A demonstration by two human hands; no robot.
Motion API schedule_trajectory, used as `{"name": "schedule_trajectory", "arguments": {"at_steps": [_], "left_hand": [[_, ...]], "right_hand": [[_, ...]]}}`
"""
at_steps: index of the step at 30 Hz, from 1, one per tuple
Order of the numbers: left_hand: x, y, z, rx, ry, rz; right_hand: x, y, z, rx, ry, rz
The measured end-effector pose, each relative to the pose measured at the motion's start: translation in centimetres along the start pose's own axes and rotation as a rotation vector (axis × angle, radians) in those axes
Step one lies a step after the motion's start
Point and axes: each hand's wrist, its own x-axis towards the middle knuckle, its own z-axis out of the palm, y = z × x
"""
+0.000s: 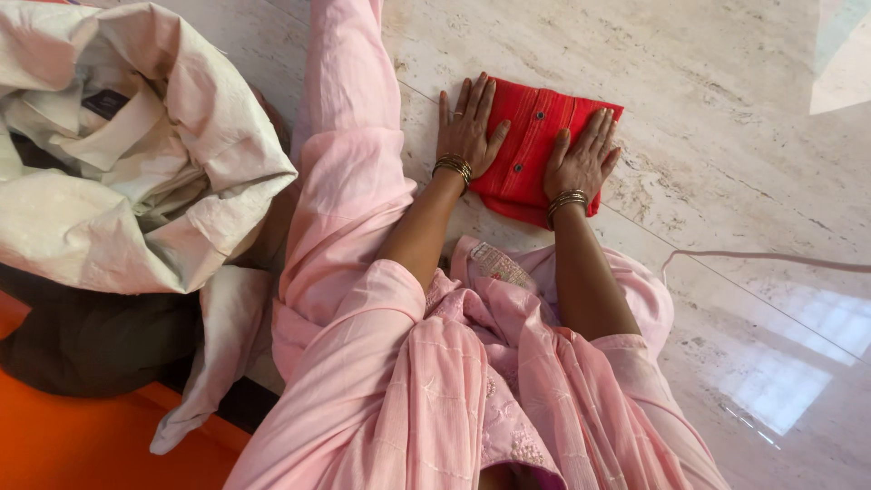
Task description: The person folds a red shirt and puts it into a bag, then spreads out a pair of dark trousers on the floor and smoothes the fabric by hand.
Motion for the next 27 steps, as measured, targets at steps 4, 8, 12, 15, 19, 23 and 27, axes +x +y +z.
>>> {"name": "schedule_trajectory", "arguments": {"at_steps": [4,8,12,15,19,23,27], "left_hand": [[0.3,0.0,-0.4,0.035,-0.068,-0.053],[1.0,0.3,-0.9,0.053,-0.100,-0.080],[1.0,2.4,-3.0,0.054,-0.088,-0.174],[1.1,4.6,-4.4,0.177,-0.126,-0.046],[0.3,6.2,-2.7,0.139,-0.076,0.156],[-0.2,5.7,-0.6,0.051,-0.133,0.150],[0.3,4.6,0.5,-0.024,-0.062,0.072]], "right_hand": [[0.9,-0.2,-0.2,-0.025,0.011,0.143],[1.7,0.0,-0.1,-0.037,0.008,0.229],[1.6,0.0,-0.8,0.005,0.029,0.219],[1.1,-0.6,-1.7,-0.003,0.155,0.139],[0.5,-1.4,-1.4,-0.110,0.047,-0.204],[0.9,-1.9,-1.1,-0.074,-0.083,-0.127],[1.1,-1.8,-1.2,-0.076,-0.081,-0.042]]}}
